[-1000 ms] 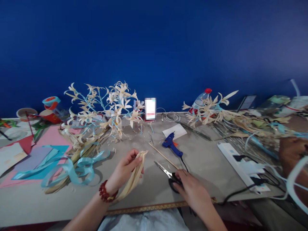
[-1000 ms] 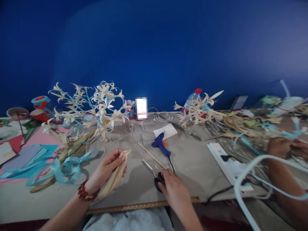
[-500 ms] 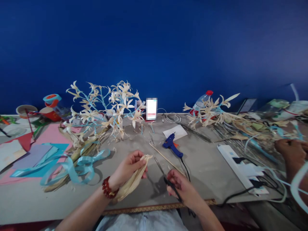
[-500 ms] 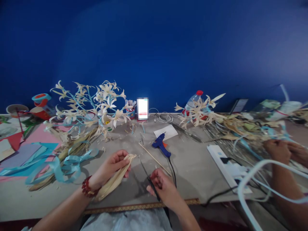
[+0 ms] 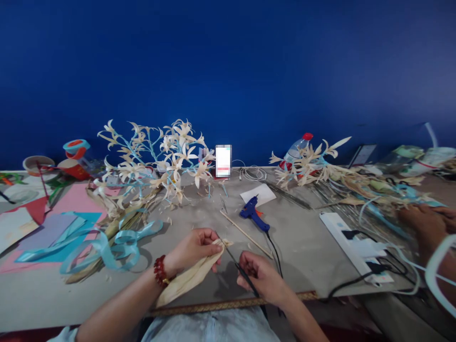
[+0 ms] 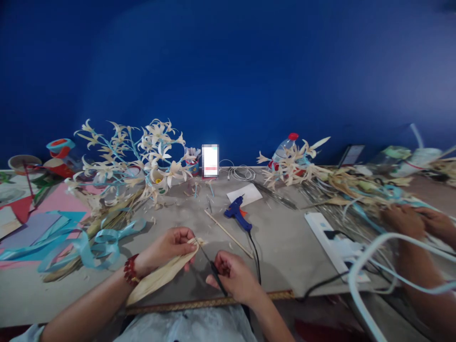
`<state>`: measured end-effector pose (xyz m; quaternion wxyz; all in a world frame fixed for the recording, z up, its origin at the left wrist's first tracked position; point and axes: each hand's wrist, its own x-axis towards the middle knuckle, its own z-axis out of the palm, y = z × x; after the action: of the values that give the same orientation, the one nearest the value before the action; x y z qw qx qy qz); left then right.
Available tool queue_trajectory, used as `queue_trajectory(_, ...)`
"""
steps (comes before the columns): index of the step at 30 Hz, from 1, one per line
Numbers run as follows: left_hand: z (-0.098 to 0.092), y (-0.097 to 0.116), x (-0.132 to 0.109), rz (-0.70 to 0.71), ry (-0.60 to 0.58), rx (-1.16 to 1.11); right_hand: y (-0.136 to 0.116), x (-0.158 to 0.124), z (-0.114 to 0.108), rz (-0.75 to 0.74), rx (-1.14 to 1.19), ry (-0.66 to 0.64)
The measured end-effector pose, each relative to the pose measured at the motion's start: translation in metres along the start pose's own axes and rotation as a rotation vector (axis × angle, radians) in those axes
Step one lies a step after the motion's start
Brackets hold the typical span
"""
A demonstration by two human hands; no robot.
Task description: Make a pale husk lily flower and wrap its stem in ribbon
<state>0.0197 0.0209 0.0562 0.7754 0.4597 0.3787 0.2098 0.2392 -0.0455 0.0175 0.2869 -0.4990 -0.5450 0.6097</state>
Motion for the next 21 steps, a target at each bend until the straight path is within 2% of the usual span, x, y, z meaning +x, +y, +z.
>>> queue_trajectory(6,-0.005,0.001,0.005,-0.066,-0.077,0.003,-0.003,-0.004,-0.005,-0.002,-0.083,0.014)
queue_trajectory(12,-0.010,-0.002,0.011,-0.108,-0.107,0.016,0.009,-0.007,-0.009,-0.029,-0.232,0.061)
queue_trajectory(21,-0.002,-0.001,0.018,-0.177,-0.197,0.105,0.015,-0.012,-0.007,-0.015,-0.195,0.037)
